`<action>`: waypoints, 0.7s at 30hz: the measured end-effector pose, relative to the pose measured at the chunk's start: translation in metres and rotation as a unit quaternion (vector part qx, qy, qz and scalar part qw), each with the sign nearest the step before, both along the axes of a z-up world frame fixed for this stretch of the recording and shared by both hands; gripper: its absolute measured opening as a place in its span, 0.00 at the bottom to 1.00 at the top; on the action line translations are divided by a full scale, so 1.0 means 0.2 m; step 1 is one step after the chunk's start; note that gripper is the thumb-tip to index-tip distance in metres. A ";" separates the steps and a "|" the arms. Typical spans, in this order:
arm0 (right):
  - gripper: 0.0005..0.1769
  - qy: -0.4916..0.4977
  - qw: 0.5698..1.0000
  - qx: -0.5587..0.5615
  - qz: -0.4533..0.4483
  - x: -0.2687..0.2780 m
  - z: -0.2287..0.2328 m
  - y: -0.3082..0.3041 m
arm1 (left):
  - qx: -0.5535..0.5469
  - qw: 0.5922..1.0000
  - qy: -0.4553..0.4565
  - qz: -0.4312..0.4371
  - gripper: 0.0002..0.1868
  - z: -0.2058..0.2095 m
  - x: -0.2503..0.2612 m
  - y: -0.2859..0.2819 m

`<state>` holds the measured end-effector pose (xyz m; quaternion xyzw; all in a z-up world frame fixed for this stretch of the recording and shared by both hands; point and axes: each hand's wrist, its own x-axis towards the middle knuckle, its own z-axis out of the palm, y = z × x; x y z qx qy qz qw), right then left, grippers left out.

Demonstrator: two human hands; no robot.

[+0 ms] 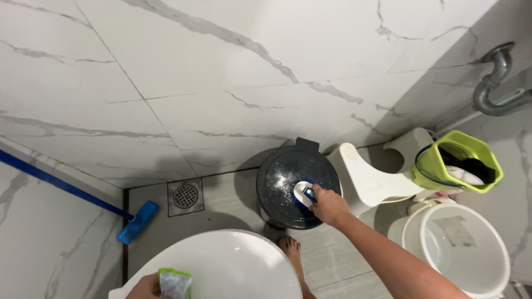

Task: The person cleans a black trash can in a bathroom. They sprinkle powder on the lid, scrub it with a brush, rinse with water from a jug, and wipe the lid with a cloth. The person also uses a toothbrush to clean the rim.

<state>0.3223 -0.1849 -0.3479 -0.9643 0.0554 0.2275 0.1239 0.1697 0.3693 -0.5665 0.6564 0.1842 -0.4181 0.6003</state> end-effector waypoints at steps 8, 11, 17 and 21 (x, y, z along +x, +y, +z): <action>0.28 -0.027 0.999 -0.022 0.002 0.01 0.07 0.00 | 0.146 0.974 -0.125 -0.122 0.46 0.01 0.08 0.08; 0.29 -0.030 0.999 -0.004 -0.035 0.02 0.05 -0.02 | 0.120 0.959 -0.252 -0.049 0.56 0.15 0.11 0.12; 0.35 -0.053 0.995 0.080 -0.022 -0.07 -0.04 0.11 | 0.324 0.826 -0.445 0.125 0.41 0.73 0.16 -0.39; 0.36 -0.018 0.998 0.065 -0.014 -0.01 -0.07 0.23 | 0.275 0.821 -0.499 0.014 0.36 1.11 0.32 -0.96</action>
